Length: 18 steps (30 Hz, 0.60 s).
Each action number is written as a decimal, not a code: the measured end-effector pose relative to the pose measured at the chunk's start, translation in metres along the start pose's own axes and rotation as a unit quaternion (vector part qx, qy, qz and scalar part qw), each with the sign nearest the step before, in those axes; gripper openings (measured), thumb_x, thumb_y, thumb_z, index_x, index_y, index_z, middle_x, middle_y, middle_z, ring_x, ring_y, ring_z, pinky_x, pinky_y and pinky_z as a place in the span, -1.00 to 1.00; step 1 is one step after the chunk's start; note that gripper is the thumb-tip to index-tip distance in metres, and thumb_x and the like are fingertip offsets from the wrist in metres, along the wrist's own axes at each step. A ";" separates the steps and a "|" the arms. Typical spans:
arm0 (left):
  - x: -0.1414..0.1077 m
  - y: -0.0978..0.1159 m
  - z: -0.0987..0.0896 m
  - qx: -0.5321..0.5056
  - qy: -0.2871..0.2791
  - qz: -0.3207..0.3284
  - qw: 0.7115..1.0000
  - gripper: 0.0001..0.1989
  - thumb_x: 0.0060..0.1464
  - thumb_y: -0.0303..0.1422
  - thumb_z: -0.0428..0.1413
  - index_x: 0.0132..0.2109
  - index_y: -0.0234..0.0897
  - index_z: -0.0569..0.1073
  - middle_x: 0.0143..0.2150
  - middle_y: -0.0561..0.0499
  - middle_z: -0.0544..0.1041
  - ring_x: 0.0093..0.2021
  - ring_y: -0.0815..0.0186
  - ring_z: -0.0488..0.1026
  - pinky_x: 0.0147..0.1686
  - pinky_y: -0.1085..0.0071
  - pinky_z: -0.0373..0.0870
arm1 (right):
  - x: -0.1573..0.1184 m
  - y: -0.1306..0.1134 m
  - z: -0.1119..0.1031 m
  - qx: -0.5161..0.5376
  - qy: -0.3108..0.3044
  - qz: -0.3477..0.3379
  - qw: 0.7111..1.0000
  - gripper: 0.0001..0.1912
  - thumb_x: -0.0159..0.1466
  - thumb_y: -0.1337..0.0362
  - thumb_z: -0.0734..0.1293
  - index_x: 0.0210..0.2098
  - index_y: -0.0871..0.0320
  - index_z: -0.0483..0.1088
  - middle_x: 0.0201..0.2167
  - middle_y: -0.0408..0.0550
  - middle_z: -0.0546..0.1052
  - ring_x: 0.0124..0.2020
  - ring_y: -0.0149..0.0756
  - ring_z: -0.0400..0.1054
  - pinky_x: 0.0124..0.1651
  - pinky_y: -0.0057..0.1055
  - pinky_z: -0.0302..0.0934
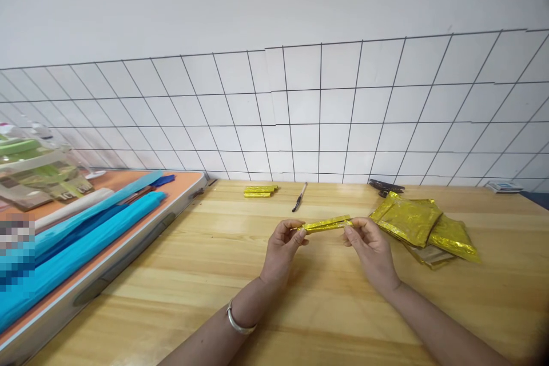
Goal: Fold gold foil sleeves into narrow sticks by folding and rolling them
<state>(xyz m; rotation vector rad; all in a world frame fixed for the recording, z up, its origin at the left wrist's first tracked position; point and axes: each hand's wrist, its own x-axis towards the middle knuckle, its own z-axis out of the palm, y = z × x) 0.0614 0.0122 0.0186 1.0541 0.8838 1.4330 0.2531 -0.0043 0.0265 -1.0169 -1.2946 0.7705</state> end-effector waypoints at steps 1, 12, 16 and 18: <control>0.000 0.000 0.000 0.003 0.001 -0.002 1.000 -0.74 -0.08 -0.30 0.22 -0.23 -0.29 0.40 -0.20 0.02 0.44 -0.24 0.37 0.41 -0.26 0.39 0.45 | 0.000 0.000 -0.001 -0.010 0.000 -0.001 1.000 -0.78 0.19 0.14 0.31 -0.25 0.13 0.29 -0.48 -0.14 0.43 -0.44 -0.34 0.36 -0.38 -0.40 0.31; -0.001 0.003 0.004 0.031 0.025 -0.013 0.999 -0.69 -0.14 -0.25 0.25 -0.26 -0.32 0.41 -0.30 0.00 0.47 -0.32 0.36 0.42 -0.32 0.38 0.46 | 0.002 0.002 -0.009 -0.185 -0.003 -0.108 0.977 -0.90 0.22 0.24 0.27 -0.29 0.12 0.36 -0.44 -0.13 0.37 -0.43 -0.37 0.26 -0.34 -0.41 0.23; 0.000 0.004 0.004 0.034 0.039 -0.020 0.998 -0.67 -0.16 -0.23 0.25 -0.26 -0.32 0.42 -0.30 -0.01 0.47 -0.30 0.35 0.42 -0.33 0.39 0.47 | 0.002 0.001 -0.009 -0.216 -0.017 -0.142 0.966 -0.90 0.24 0.27 0.24 -0.27 0.12 0.36 -0.39 -0.10 0.41 -0.39 -0.36 0.28 -0.30 -0.41 0.24; 0.000 0.004 0.004 0.037 0.044 -0.022 0.998 -0.66 -0.18 -0.21 0.25 -0.27 -0.32 0.42 -0.30 0.00 0.47 -0.31 0.35 0.42 -0.33 0.39 0.46 | 0.002 0.003 -0.010 -0.223 -0.019 -0.148 0.963 -0.89 0.24 0.27 0.24 -0.25 0.12 0.36 -0.38 -0.09 0.42 -0.37 -0.36 0.29 -0.30 -0.41 0.24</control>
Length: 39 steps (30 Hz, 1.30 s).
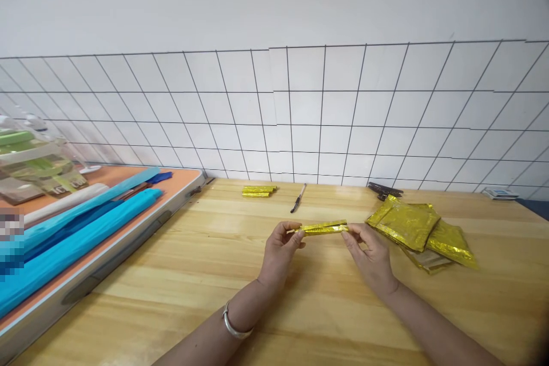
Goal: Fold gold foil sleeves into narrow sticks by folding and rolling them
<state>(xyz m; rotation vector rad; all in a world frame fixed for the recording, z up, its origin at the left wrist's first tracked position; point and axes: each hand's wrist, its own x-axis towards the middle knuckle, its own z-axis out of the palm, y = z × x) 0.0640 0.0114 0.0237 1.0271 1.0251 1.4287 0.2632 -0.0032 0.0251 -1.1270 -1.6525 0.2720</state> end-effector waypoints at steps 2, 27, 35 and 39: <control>0.000 0.000 0.000 0.006 0.003 0.000 1.000 -0.65 -0.19 -0.20 0.25 -0.27 -0.32 0.42 -0.31 0.00 0.47 -0.33 0.36 0.42 -0.33 0.40 0.46 | -0.001 0.002 0.000 -0.004 -0.002 -0.001 1.000 -0.89 0.24 0.28 0.24 -0.24 0.12 0.37 -0.37 -0.09 0.42 -0.36 -0.36 0.29 -0.29 -0.41 0.24; -0.001 -0.011 -0.003 0.120 -0.132 0.033 0.983 -0.77 -0.02 -0.26 0.16 -0.22 -0.30 0.43 -0.26 -0.01 0.44 -0.22 0.33 0.36 -0.20 0.45 0.29 | -0.009 0.008 0.012 0.066 -0.043 0.075 0.994 -0.83 0.23 0.22 0.25 -0.23 0.13 0.39 -0.40 -0.10 0.43 -0.42 -0.38 0.31 -0.36 -0.47 0.24; -0.001 -0.005 -0.008 0.265 -0.161 0.098 0.946 -0.78 0.07 -0.25 0.07 -0.19 -0.28 0.43 -0.27 -0.03 0.46 -0.29 0.33 0.37 -0.28 0.46 0.30 | -0.012 0.010 0.015 0.111 -0.061 0.134 0.983 -0.77 0.20 0.15 0.28 -0.24 0.16 0.40 -0.50 -0.13 0.42 -0.49 -0.40 0.28 -0.42 -0.49 0.22; -0.002 -0.005 -0.008 0.325 -0.195 0.104 0.919 -0.83 0.10 -0.28 0.02 -0.23 -0.25 0.45 -0.36 0.02 0.46 -0.35 0.36 0.36 -0.34 0.49 0.28 | -0.011 0.013 0.017 0.120 -0.075 0.147 0.979 -0.74 0.20 0.12 0.27 -0.23 0.17 0.39 -0.50 -0.12 0.42 -0.49 -0.38 0.30 -0.41 -0.48 0.24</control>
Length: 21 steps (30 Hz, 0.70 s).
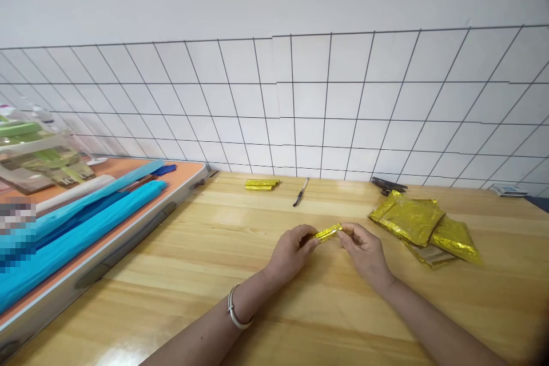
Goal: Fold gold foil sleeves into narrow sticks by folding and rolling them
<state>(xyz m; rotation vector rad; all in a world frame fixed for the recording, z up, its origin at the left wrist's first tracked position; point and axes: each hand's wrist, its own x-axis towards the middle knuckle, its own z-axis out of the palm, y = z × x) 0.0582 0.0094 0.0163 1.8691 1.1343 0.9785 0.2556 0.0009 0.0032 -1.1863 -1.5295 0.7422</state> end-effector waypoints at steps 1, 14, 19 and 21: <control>0.000 0.000 0.001 0.001 -0.012 -0.001 1.000 -0.83 0.10 -0.29 0.02 -0.24 -0.25 0.44 -0.37 0.03 0.46 -0.36 0.36 0.36 -0.34 0.49 0.28 | 0.000 0.000 0.000 -0.004 -0.002 -0.003 1.000 -0.74 0.20 0.12 0.26 -0.23 0.17 0.39 -0.48 -0.11 0.43 -0.48 -0.38 0.31 -0.40 -0.47 0.25; -0.002 0.022 0.006 -0.115 0.020 -0.029 0.993 -0.80 0.03 -0.23 0.11 -0.26 -0.27 0.47 -0.32 0.02 0.47 -0.40 0.40 0.30 -0.41 0.50 0.18 | -0.001 -0.023 -0.003 -0.097 -0.029 -0.158 0.982 -0.87 0.24 0.30 0.23 -0.24 0.10 0.39 -0.37 -0.09 0.46 -0.36 -0.36 0.35 -0.29 -0.44 0.25; -0.002 0.023 0.008 -0.229 0.015 -0.061 0.971 -0.78 -0.02 -0.24 0.17 -0.31 -0.32 0.45 -0.40 0.04 0.41 -0.42 0.42 0.27 -0.40 0.50 0.18 | -0.002 -0.025 -0.004 -0.099 -0.043 -0.188 0.976 -0.86 0.25 0.34 0.22 -0.23 0.09 0.39 -0.36 -0.08 0.45 -0.34 -0.35 0.35 -0.27 -0.42 0.26; -0.001 0.019 0.010 -0.290 0.005 -0.071 0.955 -0.78 -0.04 -0.25 0.19 -0.32 -0.34 0.43 -0.41 0.05 0.41 -0.41 0.43 0.29 -0.38 0.50 0.20 | -0.002 -0.025 -0.004 -0.101 -0.042 -0.201 0.974 -0.86 0.24 0.35 0.22 -0.23 0.09 0.39 -0.36 -0.08 0.45 -0.33 -0.35 0.35 -0.26 -0.41 0.26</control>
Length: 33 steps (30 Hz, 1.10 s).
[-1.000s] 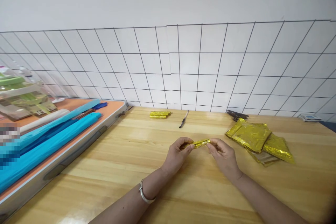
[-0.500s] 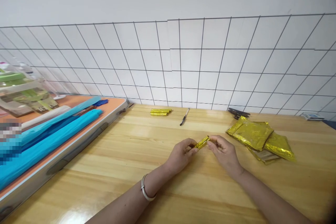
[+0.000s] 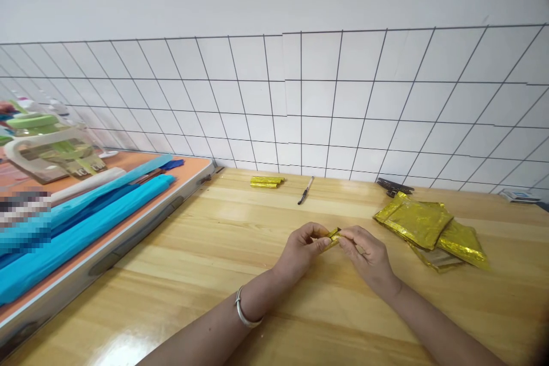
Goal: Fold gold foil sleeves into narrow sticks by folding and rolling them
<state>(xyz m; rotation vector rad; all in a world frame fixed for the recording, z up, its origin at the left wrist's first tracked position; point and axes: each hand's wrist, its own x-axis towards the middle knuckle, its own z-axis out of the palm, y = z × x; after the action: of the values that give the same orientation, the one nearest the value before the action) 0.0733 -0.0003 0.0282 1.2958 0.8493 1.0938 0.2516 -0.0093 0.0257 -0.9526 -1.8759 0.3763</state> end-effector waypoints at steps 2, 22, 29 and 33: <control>0.001 -0.004 -0.001 -0.050 -0.004 -0.015 0.999 -0.76 -0.07 -0.27 0.22 -0.32 -0.35 0.42 -0.40 0.04 0.42 -0.39 0.43 0.31 -0.35 0.50 0.21 | 0.000 0.001 0.000 -0.002 0.001 -0.011 1.000 -0.85 0.24 0.36 0.23 -0.22 0.08 0.38 -0.36 -0.07 0.46 -0.33 -0.34 0.35 -0.27 -0.41 0.27; 0.003 -0.001 0.005 -0.118 0.031 -0.053 0.991 -0.72 -0.15 -0.25 0.26 -0.36 -0.35 0.41 -0.40 0.02 0.46 -0.38 0.40 0.37 -0.34 0.47 0.25 | 0.000 0.009 -0.001 -0.026 0.005 -0.053 0.998 -0.80 0.24 0.34 0.22 -0.16 0.05 0.39 -0.33 -0.06 0.50 -0.31 -0.31 0.39 -0.26 -0.36 0.32; 0.006 -0.006 0.004 -0.118 0.037 -0.048 0.991 -0.72 -0.13 -0.25 0.25 -0.35 -0.35 0.40 -0.41 0.02 0.46 -0.40 0.42 0.37 -0.36 0.48 0.25 | 0.000 0.010 -0.001 -0.032 -0.008 -0.047 0.998 -0.81 0.24 0.35 0.22 -0.16 0.06 0.38 -0.35 -0.07 0.49 -0.33 -0.33 0.38 -0.28 -0.39 0.30; 0.006 -0.008 0.005 -0.111 0.041 -0.039 0.992 -0.69 -0.17 -0.23 0.27 -0.35 -0.36 0.40 -0.41 0.01 0.46 -0.40 0.40 0.37 -0.35 0.46 0.26 | 0.000 0.009 -0.001 -0.037 -0.008 -0.039 0.999 -0.82 0.26 0.31 0.21 -0.18 0.07 0.39 -0.35 -0.06 0.49 -0.34 -0.32 0.38 -0.29 -0.39 0.30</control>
<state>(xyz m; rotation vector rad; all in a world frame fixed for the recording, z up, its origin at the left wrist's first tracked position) 0.0814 0.0043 0.0217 1.0316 0.8070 1.1507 0.2561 -0.0034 0.0206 -0.9245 -1.9467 0.2704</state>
